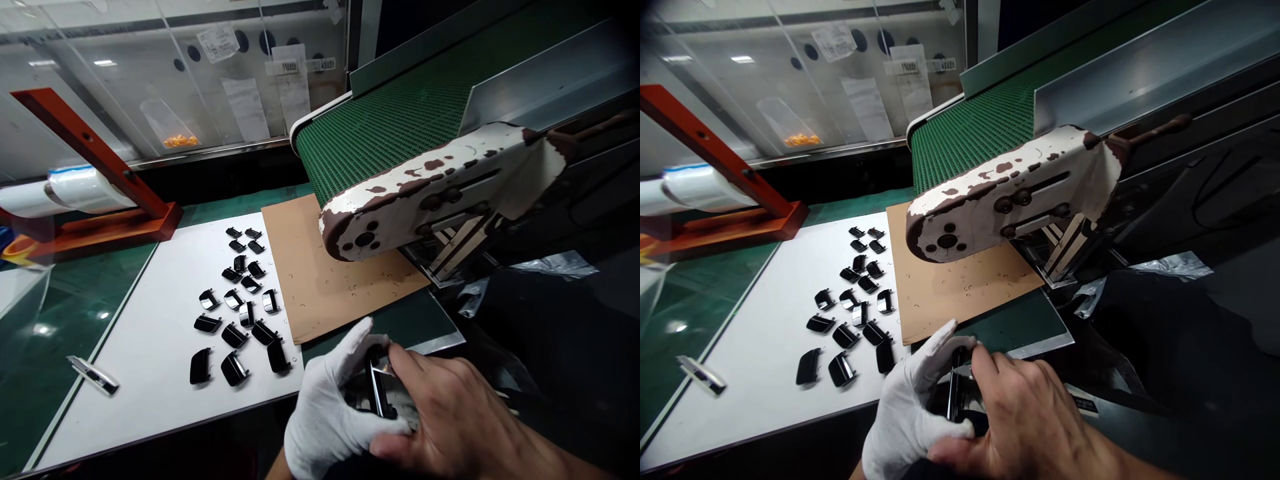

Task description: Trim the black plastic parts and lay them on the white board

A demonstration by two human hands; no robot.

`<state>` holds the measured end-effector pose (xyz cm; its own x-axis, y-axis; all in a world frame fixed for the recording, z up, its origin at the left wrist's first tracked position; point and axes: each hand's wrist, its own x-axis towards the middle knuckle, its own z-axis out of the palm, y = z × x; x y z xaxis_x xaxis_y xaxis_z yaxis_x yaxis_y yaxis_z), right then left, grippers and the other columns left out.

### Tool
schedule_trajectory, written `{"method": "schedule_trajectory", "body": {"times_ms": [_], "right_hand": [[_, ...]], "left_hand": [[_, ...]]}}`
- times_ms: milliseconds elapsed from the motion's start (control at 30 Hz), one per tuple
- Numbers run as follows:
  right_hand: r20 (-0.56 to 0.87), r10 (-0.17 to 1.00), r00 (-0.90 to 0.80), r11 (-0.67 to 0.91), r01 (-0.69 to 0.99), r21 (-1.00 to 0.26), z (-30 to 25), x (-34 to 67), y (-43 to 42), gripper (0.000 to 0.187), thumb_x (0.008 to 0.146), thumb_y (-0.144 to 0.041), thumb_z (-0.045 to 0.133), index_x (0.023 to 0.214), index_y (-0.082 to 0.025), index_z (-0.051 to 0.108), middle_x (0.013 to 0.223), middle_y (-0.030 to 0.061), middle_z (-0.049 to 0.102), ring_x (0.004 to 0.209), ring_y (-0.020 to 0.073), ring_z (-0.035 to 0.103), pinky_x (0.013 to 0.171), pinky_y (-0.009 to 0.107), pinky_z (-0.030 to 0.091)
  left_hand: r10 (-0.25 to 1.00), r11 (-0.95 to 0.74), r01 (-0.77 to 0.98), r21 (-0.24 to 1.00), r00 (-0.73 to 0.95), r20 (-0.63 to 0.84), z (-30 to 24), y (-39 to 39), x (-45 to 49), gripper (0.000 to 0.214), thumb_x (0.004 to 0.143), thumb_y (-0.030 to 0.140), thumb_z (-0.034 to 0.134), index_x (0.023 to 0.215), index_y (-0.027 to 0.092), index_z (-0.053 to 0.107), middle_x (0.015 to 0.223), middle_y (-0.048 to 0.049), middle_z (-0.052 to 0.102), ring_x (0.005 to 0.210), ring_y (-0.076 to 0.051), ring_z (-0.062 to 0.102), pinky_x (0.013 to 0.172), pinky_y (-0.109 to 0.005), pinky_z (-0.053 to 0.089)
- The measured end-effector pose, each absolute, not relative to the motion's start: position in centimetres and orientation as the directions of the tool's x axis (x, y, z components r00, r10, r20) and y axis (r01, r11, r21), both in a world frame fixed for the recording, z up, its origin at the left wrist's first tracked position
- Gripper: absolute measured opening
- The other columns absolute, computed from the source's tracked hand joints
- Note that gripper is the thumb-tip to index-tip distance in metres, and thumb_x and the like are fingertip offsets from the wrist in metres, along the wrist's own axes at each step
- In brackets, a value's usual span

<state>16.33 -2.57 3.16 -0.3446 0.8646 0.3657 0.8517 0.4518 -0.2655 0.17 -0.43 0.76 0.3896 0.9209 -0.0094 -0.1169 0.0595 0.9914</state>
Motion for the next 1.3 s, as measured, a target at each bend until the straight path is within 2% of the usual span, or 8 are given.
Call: {"method": "schedule_trajectory", "body": {"times_ms": [633,700,767,867,933,1067,1200,1300], "right_hand": [[0.325,0.849,-0.416,0.507,0.814,-0.282,2.2,16.3,-2.4,0.075,0.093,-0.069,0.011,0.064,-0.018,0.058,0.050,0.0032,0.059,0.041,0.0197,0.059,0.040,0.034,0.025],[0.374,0.831,-0.412,0.536,0.772,-0.341,2.4,16.3,-2.4,0.071,0.094,-0.067,0.014,0.064,-0.018,0.056,0.051,0.0027,0.058,0.042,0.0180,0.058,0.041,0.032,0.028],[0.403,0.849,-0.341,0.516,0.700,-0.494,2.7,16.4,-2.4,0.067,0.092,-0.070,0.017,0.064,-0.019,0.052,0.050,-0.0001,0.053,0.041,0.0149,0.052,0.041,0.030,0.030],[0.268,0.951,-0.155,0.309,0.511,-0.802,2.8,16.7,-2.8,0.063,0.085,-0.078,0.026,0.071,-0.021,0.050,0.049,-0.0073,0.036,0.037,0.0110,0.040,0.037,0.025,0.027],[0.148,0.986,-0.079,0.167,0.376,-0.911,2.5,16.9,-3.3,0.061,0.080,-0.080,0.038,0.081,-0.022,0.056,0.050,-0.0085,0.032,0.038,0.0106,0.037,0.036,0.023,0.027],[0.107,0.994,0.016,0.099,0.264,-0.960,1.6,16.5,-4.5,0.055,0.070,-0.076,0.060,0.092,-0.027,0.066,0.054,-0.0067,0.047,0.040,0.0109,0.040,0.036,0.022,0.031],[0.234,0.970,0.064,0.203,0.318,-0.926,1.7,15.7,-4.9,0.022,0.080,-0.053,0.068,0.080,-0.031,0.068,0.061,-0.0052,0.061,0.046,0.0111,0.054,0.041,0.021,0.038],[0.282,0.956,0.083,0.233,0.371,-0.899,1.9,15.4,-5.1,0.021,0.085,-0.047,0.065,0.074,-0.030,0.066,0.061,-0.0065,0.064,0.052,0.0116,0.061,0.050,0.020,0.044]], "left_hand": [[0.920,0.150,-0.126,0.981,0.381,-0.092,0.3,-0.6,-0.5,0.080,0.057,0.027,0.092,0.130,0.024,0.058,0.118,-0.0064,0.068,0.111,-0.029,0.063,0.099,-0.035,0.051],[0.921,0.160,-0.171,0.972,0.381,-0.084,0.1,-0.6,-0.2,0.086,0.056,0.030,0.092,0.134,0.024,0.054,0.121,-0.0073,0.067,0.112,-0.029,0.063,0.099,-0.035,0.051],[0.922,0.162,-0.198,0.967,0.380,-0.077,0.0,-0.7,0.0,0.094,0.054,0.028,0.093,0.137,0.026,0.050,0.123,-0.0076,0.065,0.111,-0.029,0.064,0.096,-0.035,0.054],[0.939,0.125,-0.173,0.977,0.338,-0.060,-0.1,-0.6,0.3,0.099,0.052,0.020,0.093,0.140,0.026,0.046,0.122,-0.0074,0.065,0.113,-0.030,0.063,0.092,-0.034,0.057],[0.952,0.091,-0.161,0.983,0.304,-0.038,-0.1,-0.5,0.3,0.100,0.052,0.019,0.092,0.140,0.026,0.046,0.122,-0.0076,0.065,0.117,-0.031,0.060,0.092,-0.034,0.057],[0.957,0.066,-0.213,0.975,0.291,-0.001,-0.4,-0.3,0.0,0.100,0.050,0.031,0.095,0.138,0.028,0.048,0.124,-0.0072,0.065,0.118,-0.031,0.059,0.088,-0.032,0.059],[0.965,-0.008,-0.223,0.975,0.254,0.066,-1.1,-0.2,0.1,0.098,0.051,0.034,0.094,0.137,0.031,0.049,0.124,-0.0057,0.066,0.117,-0.030,0.062,0.098,-0.036,0.053],[0.971,-0.081,-0.244,0.966,0.197,0.132,-1.5,-0.3,0.5,0.093,0.053,0.038,0.093,0.136,0.030,0.051,0.122,-0.0057,0.067,0.115,-0.029,0.063,0.105,-0.040,0.048]]}}
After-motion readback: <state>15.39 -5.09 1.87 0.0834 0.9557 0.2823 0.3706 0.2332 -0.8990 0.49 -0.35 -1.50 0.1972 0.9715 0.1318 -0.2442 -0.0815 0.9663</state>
